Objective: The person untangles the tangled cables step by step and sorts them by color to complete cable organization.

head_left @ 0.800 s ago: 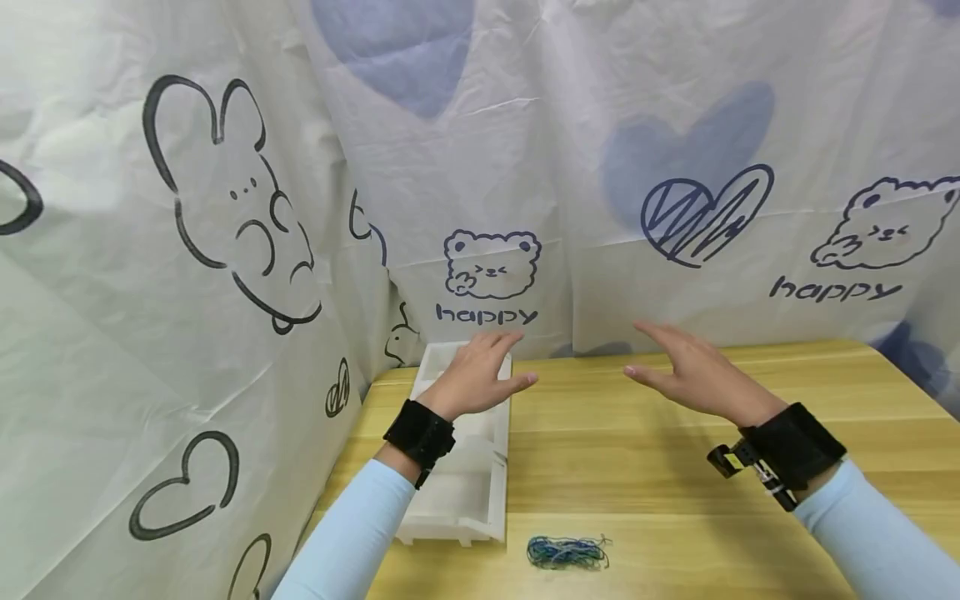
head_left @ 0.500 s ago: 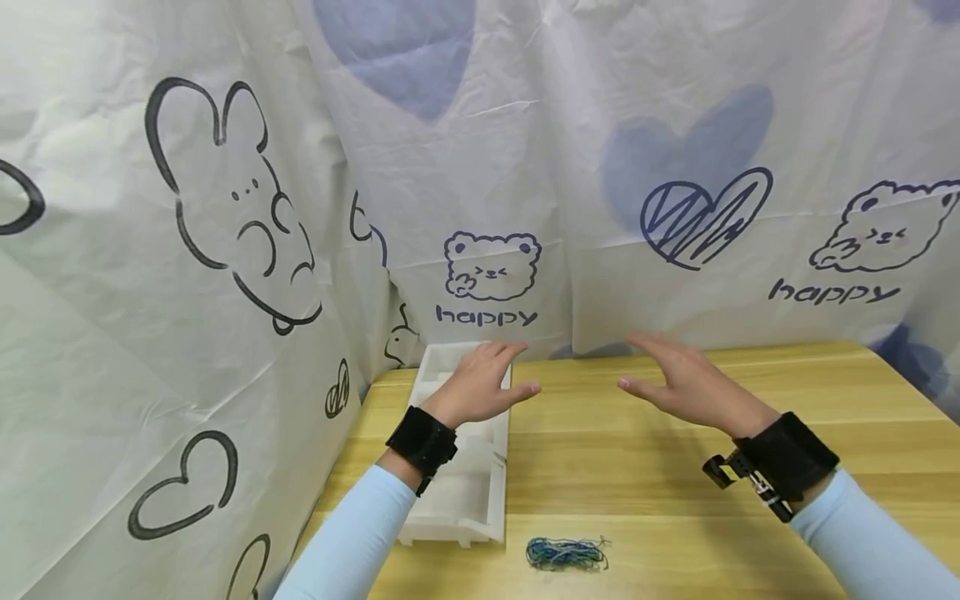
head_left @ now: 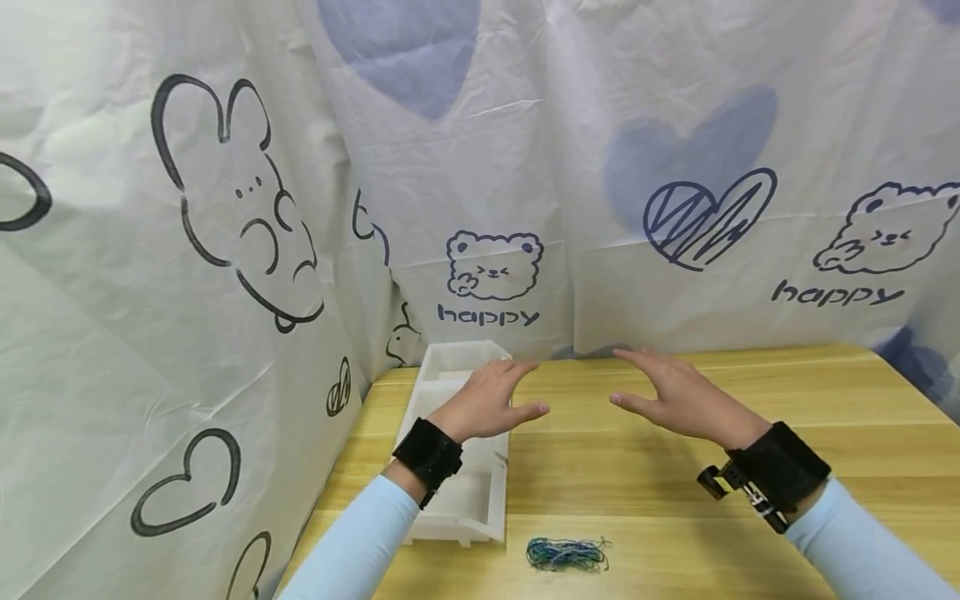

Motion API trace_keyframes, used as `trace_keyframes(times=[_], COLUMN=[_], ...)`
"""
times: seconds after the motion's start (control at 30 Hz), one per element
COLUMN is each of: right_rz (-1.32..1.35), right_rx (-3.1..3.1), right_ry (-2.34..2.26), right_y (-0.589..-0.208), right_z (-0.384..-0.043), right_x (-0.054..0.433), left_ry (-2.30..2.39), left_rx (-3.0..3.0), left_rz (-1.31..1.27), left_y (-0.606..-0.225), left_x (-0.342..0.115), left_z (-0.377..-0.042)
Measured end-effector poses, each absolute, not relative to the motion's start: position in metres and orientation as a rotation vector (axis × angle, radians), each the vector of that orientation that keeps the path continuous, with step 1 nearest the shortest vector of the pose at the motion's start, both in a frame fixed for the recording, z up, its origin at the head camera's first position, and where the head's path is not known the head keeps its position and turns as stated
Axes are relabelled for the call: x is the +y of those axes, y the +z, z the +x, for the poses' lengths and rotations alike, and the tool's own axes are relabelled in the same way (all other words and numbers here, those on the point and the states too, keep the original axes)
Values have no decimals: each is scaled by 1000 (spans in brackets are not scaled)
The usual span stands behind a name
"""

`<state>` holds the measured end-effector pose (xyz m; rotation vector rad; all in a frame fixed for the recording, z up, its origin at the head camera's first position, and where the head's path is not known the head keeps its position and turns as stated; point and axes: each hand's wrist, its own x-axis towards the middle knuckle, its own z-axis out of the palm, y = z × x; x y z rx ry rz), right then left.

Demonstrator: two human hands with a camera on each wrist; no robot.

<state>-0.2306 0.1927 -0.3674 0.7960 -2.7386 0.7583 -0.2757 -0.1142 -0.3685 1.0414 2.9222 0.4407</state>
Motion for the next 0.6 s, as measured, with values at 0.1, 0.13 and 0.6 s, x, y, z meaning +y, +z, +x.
trace_keyframes(times=[0.1, 0.13, 0.6], right_rz=[800, 801, 840], right_rx=[-2742, -2746, -2739], right_ry=[763, 768, 805], right_y=[-368, -368, -374], right_z=[-230, -230, -226], right_x=[193, 192, 189], left_ry=[426, 416, 324], left_rx=[2914, 2912, 2821], left_rz=[1042, 1043, 1077], left_y=[-370, -371, -396], left_x=[-112, -111, -95], left_z=[-272, -271, -250])
